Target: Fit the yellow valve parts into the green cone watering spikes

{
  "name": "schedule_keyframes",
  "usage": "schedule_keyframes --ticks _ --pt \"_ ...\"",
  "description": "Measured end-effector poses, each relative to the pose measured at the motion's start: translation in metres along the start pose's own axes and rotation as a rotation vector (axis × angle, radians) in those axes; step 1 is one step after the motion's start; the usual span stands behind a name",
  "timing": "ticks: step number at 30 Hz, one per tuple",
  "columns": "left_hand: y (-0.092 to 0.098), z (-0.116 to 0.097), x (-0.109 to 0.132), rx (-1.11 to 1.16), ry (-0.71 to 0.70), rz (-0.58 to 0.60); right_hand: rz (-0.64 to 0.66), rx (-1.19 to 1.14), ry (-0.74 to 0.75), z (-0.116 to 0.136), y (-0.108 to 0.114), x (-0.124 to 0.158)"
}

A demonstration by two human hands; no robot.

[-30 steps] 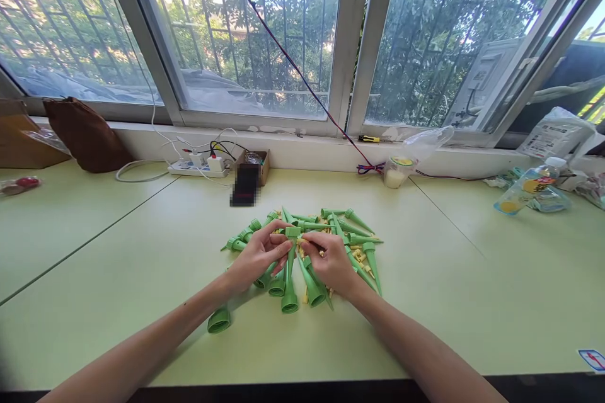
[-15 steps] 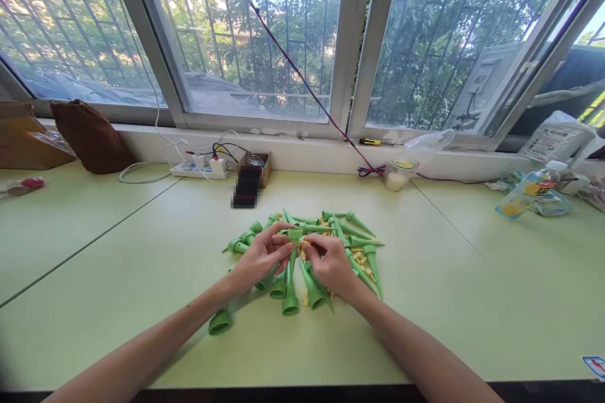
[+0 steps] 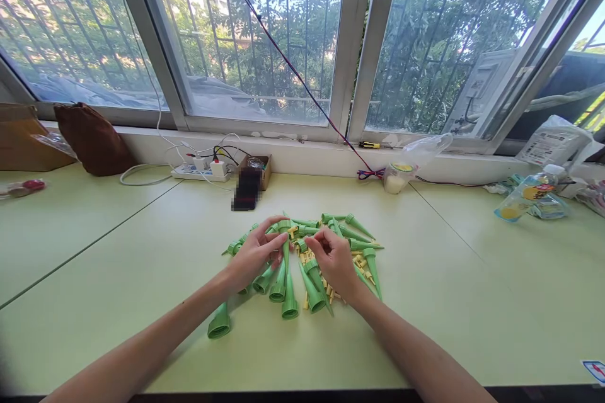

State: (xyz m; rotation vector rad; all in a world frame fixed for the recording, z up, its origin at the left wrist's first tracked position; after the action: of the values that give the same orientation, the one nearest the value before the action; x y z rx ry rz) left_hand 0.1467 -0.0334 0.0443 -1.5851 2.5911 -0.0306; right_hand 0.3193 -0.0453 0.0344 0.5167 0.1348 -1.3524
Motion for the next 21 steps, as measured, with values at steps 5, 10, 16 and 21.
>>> schedule_keyframes --ticks 5,10,16,21 --pt "-0.0035 0.0035 0.0003 -0.084 0.03 0.046 -0.024 -0.04 0.0 -0.0009 0.0035 -0.0013" --pt "-0.0063 0.0019 0.0019 -0.173 0.047 0.068 -0.032 -0.09 0.018 0.0004 0.0041 -0.0007" --pt "-0.0068 0.0067 0.0013 -0.203 0.053 0.095 0.002 -0.083 0.002 -0.0015 -0.0012 0.0004" --pt "-0.0076 0.0087 0.0016 -0.196 0.054 0.103 0.001 -0.037 -0.003 0.0013 -0.0002 0.0003"
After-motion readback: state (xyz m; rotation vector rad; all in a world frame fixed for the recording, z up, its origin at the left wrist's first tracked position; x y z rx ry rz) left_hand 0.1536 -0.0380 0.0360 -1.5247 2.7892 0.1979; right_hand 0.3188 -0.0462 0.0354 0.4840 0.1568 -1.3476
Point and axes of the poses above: each hand's wrist, its own x-axis away from the middle knuckle, its own y-axis out of the back of the hand, z = x × y, the point moved 5 cm from there along -x, towards the middle knuckle, and after that the axes turned 9 degrees about z, right-handed, at the moved point
